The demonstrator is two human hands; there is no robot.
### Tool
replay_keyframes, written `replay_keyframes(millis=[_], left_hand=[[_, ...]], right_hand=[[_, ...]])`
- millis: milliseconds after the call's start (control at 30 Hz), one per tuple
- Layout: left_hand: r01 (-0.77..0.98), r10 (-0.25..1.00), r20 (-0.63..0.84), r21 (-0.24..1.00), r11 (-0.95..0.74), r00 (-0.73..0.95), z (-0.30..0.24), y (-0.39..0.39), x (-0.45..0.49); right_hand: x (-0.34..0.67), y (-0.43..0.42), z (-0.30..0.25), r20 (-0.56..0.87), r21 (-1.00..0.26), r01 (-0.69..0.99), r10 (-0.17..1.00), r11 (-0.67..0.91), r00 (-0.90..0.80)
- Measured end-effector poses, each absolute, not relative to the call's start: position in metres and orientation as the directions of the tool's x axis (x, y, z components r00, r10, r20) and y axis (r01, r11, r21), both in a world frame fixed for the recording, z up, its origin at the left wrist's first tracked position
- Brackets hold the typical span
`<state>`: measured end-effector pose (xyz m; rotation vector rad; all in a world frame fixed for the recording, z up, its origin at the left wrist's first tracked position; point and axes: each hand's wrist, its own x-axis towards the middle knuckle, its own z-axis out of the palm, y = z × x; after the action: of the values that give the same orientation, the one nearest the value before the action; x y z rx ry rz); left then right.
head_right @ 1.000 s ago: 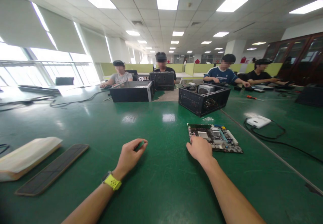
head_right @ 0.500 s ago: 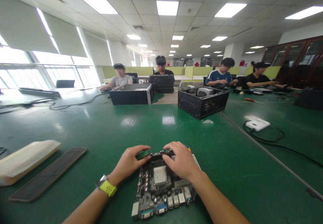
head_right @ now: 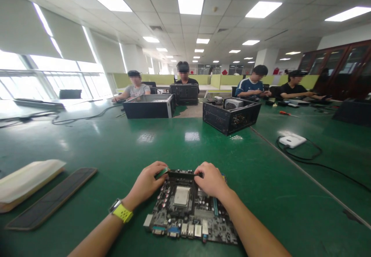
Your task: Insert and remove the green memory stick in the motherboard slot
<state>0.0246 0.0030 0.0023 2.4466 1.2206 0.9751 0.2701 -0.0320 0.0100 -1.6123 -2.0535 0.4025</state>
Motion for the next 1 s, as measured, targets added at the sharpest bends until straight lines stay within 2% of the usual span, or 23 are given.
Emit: replay_keyframes(millis=[233, 600, 1000], left_hand=[[0.575, 0.75, 0.517, 0.49, -0.655, 0.413, 0.0059, 0.0022, 0.0246], [0.527, 0.743, 0.532, 0.528, -0.666, 0.406, 0.0022, 0.0002, 0.0293], [0.593, 0.785, 0.491, 0.522, -0.613, 0.379, -0.0031, 0.0027, 0.0282]], right_hand=[[0.2718, -0.0286, 0.0083, 0.289, -0.608, 0.74, 0.948, 0.287, -0.13], [0.2753, -0.0263, 0.0029, 0.223, -0.538, 0.831, 0.974, 0.142, -0.022], [0.2732, -0.0297, 0.0053, 0.192, -0.518, 0.847, 0.981, 0.116, -0.018]])
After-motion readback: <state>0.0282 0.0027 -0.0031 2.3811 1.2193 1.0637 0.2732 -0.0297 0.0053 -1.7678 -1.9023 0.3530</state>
